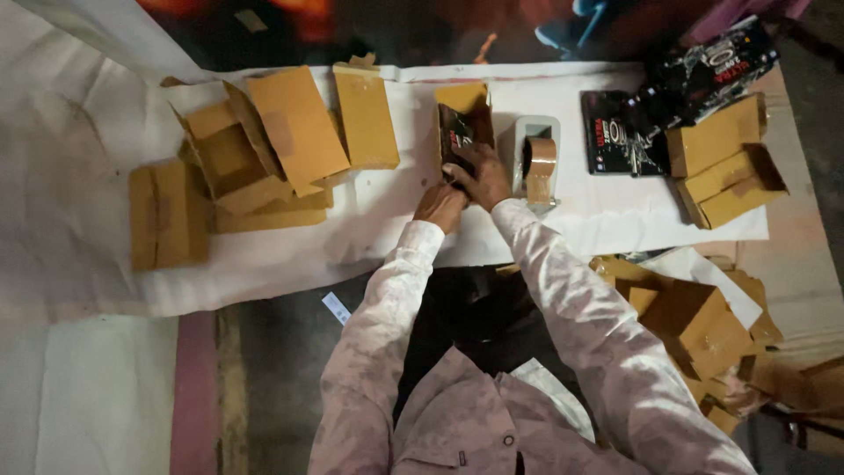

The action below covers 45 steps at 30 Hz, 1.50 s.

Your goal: The person places black product boxes into small cardboard boxes, folds the flaps, and seals them with a tape dispenser. The person repeats this process for multiple boxes, stacking the sealed packages on the table.

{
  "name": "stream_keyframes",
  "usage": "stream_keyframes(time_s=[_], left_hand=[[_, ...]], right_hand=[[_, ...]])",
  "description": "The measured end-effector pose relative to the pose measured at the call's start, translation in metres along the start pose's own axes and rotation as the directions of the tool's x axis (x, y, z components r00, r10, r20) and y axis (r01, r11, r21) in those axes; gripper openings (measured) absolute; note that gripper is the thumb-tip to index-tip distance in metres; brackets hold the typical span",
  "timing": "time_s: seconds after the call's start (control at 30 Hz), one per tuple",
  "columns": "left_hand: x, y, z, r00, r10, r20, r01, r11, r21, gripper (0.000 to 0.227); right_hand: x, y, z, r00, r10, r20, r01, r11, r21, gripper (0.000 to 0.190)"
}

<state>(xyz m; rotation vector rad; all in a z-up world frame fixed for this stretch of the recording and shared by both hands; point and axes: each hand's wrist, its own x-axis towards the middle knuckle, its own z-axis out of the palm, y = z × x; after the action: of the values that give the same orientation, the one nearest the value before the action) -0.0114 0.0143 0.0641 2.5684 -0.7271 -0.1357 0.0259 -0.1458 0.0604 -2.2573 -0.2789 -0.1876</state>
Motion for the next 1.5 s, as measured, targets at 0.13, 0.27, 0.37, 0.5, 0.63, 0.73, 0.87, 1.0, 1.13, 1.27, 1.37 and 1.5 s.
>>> stream_keyframes(time_s=[0.13, 0.27, 0.37, 0.5, 0.63, 0.73, 0.87, 1.0, 1.13, 1.27, 1.37, 1.5], left_hand=[[0.003, 0.007, -0.007, 0.996, 0.074, -0.04, -0.072, 0.997, 0.036, 0.016], [-0.002, 0.002, -0.006, 0.979, 0.186, -0.078, -0.179, 0.98, 0.088, 0.016], [-0.013, 0.001, -0.004, 0.985, 0.152, -0.085, -0.142, 0.983, 0.114, 0.016], [-0.012, 0.003, 0.001, 0.968, 0.207, -0.14, -0.189, 0.974, 0.127, 0.01], [-0.006, 0.014, 0.021, 0.977, 0.005, -0.214, 0.018, 0.994, 0.107, 0.014], [-0.003, 0.044, 0.052, 0.951, -0.185, -0.246, 0.198, 0.98, 0.03, 0.011], [-0.011, 0.097, 0.087, 0.879, -0.304, -0.368, 0.253, 0.95, -0.182, 0.006], [-0.008, 0.118, 0.044, 0.908, -0.315, -0.276, 0.247, 0.935, -0.256, 0.012], [-0.015, 0.111, -0.03, 0.967, -0.031, -0.252, 0.084, 0.976, 0.203, 0.043], [0.002, 0.081, -0.072, 0.864, -0.012, 0.503, -0.08, 0.984, 0.16, 0.043], [0.04, 0.042, -0.071, 0.884, 0.002, 0.467, -0.009, 1.0, 0.013, 0.043], [0.068, 0.007, -0.02, 0.946, -0.13, 0.297, 0.14, 0.99, -0.014, 0.046]], right_hand=[[0.002, 0.019, -0.009, 0.999, -0.042, 0.029, 0.045, 0.993, -0.11, 0.062], [0.008, 0.036, 0.01, 0.988, -0.124, 0.091, 0.15, 0.905, -0.398, 0.073], [0.01, 0.048, 0.033, 0.978, 0.136, 0.155, -0.052, 0.891, -0.451, 0.07], [0.026, 0.08, 0.049, 0.929, 0.179, 0.323, -0.011, 0.887, -0.461, 0.058], [0.035, 0.113, 0.043, 0.831, -0.328, 0.449, 0.489, 0.815, -0.31, 0.044], [0.043, 0.121, 0.042, 0.634, -0.459, 0.622, 0.745, 0.579, -0.333, 0.042], [0.03, 0.115, 0.059, 0.718, 0.08, 0.692, 0.33, 0.836, -0.439, 0.034], [0.044, 0.08, 0.037, 0.652, -0.102, 0.751, 0.543, 0.755, -0.368, 0.03], [0.012, 0.02, -0.028, 0.911, -0.234, 0.34, 0.277, 0.957, -0.082, 0.032], [-0.087, -0.04, -0.053, 0.884, 0.155, -0.442, -0.15, 0.988, 0.045, 0.023], [-0.115, -0.041, -0.042, 0.819, 0.548, -0.167, -0.547, 0.835, 0.055, 0.054], [-0.119, -0.007, -0.004, 0.886, 0.463, 0.002, -0.463, 0.886, 0.034, 0.032]])
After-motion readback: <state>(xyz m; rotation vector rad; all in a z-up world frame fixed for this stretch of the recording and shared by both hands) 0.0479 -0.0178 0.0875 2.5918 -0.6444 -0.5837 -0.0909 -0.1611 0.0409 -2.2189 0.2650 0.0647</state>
